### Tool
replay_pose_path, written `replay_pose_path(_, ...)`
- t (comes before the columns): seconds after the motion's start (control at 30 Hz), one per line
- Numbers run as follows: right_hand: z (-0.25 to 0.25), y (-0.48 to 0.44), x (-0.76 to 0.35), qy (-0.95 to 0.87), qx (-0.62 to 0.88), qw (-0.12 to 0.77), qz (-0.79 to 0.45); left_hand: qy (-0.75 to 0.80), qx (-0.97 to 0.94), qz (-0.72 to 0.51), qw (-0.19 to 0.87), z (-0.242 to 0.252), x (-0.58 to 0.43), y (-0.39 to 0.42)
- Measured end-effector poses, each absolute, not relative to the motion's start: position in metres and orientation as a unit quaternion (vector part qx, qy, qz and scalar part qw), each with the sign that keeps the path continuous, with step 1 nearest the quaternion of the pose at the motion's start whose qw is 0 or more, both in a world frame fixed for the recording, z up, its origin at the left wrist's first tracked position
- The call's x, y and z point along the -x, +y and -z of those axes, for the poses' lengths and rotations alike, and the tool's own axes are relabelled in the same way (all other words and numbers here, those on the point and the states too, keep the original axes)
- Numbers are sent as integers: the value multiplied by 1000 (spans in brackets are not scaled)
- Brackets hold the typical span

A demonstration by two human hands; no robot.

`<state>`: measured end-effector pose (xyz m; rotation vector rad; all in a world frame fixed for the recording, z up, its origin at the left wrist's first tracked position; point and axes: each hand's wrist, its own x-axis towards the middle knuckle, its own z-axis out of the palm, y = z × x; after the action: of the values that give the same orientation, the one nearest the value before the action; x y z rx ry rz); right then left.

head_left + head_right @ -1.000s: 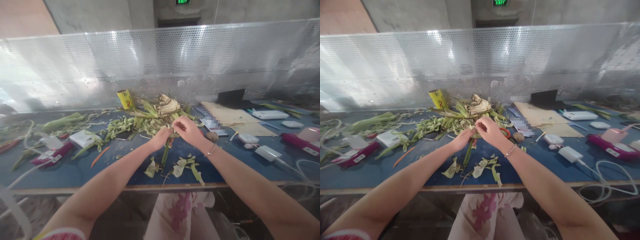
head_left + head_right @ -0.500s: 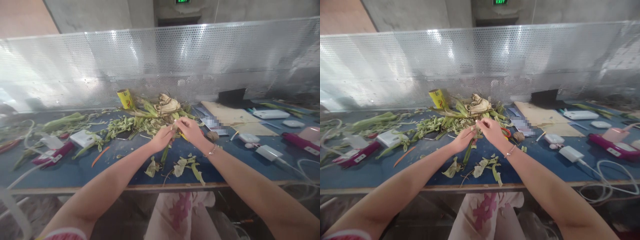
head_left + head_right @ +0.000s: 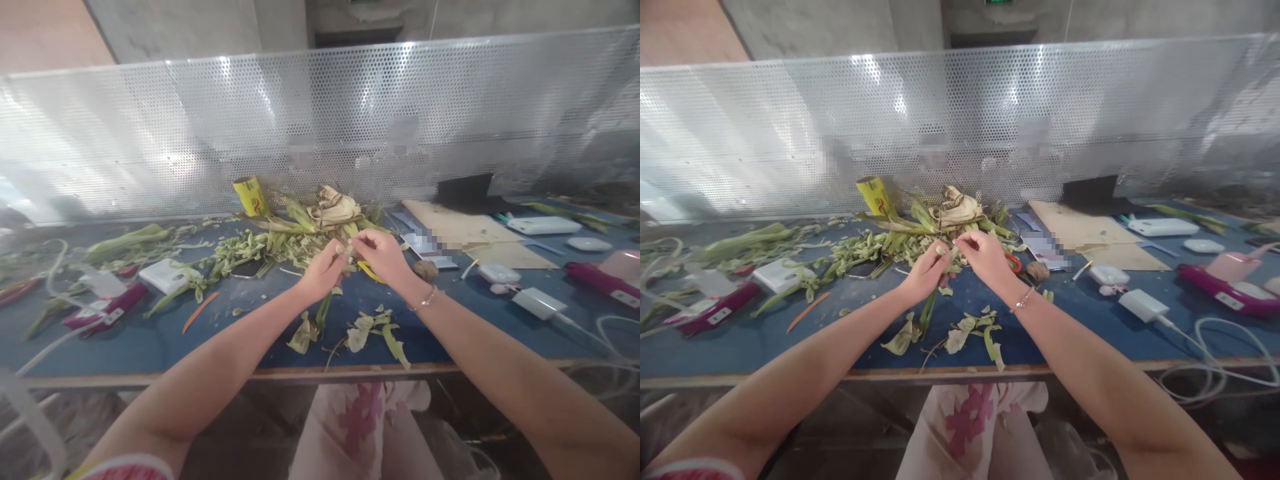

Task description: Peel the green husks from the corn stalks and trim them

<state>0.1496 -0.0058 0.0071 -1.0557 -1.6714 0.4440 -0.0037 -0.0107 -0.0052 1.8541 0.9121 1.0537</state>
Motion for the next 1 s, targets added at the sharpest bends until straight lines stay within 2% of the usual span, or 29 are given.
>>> replay_pose_path(0.23,-8,-9,-149,-711,428,535,-157,360,-692,-462,422,10,1,-5)
replay_pose_path(0.53,-6,-7,-148,-707,445,533,-137,384,-720,-417,399,9,-1,-7)
replay_pose_path(0.7,-4,-12,-143,-741,387,546,-47,357,-651,-435,509,7,-4,-8)
replay_pose_path(0.8,-3,-15,-140,-775,353,524,-4,344,-598,-427,584,1,-4,-9)
replay_pose_path(1.0,-2,-13,-140,-814,336,474,-16,336,-532,-395,670,-3,-3,-8)
